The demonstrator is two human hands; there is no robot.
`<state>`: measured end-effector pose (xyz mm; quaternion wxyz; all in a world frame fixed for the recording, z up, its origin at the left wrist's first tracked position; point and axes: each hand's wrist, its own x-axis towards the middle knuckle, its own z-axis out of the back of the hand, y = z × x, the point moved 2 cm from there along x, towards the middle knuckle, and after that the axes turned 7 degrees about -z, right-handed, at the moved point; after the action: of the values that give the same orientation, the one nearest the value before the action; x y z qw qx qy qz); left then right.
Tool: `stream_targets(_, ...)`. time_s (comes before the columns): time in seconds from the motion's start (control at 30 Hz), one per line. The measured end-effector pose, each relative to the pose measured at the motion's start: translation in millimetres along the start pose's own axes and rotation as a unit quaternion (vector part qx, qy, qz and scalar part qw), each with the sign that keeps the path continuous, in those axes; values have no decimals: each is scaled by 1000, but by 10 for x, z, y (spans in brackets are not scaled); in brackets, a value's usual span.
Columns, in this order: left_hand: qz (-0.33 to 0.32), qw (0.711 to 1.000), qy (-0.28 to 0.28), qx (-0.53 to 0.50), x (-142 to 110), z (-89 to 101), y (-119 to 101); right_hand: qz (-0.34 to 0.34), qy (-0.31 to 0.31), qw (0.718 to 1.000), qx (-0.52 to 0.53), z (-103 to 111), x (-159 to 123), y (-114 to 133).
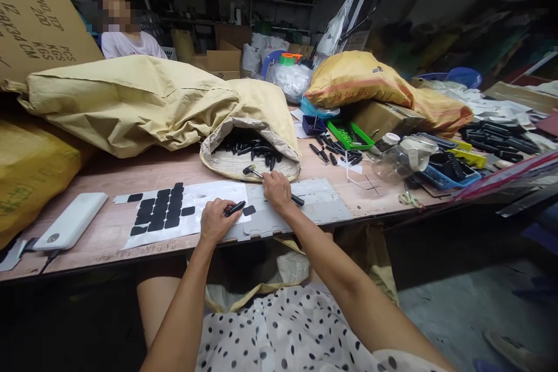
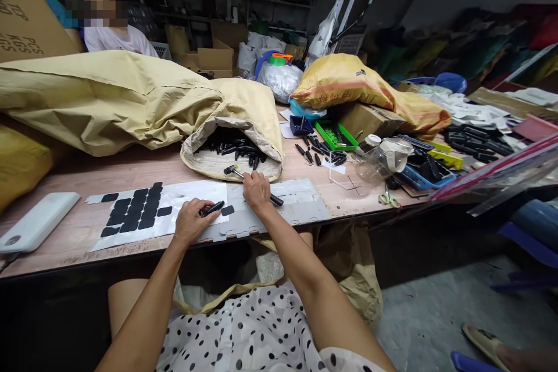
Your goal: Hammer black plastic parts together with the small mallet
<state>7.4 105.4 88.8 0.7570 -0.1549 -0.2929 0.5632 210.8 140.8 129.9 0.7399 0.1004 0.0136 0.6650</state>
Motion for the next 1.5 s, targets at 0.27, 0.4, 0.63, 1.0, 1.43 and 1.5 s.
stream_targets(0.27, -34, 998, -11, -43, -37, -11, 63, -12, -37, 999, -9, -226, 34, -58)
stream_targets(0.4, -48, 995, -36, -84, -51, 46, 48, -13, -45, 999, -15, -248, 46, -49)
stream_targets(0.63, -129, 972, 22, -194, -643, 102, -390, -10, -42, 999, -14, -243, 47, -28)
stream_targets(1.0, 117, 931, 346, 10, -1111, -512, -122, -13, -33, 999, -2, -212, 37, -8)
stream_targets(1.43, 42, 987, -32, -154, 1178, 131, -514, -11, -34, 999, -9, -203, 9, 0)
stream_targets(1.5, 98, 990, -73, -74, 1542, -28, -370, -7, -33, 999, -8, -213, 13, -1)
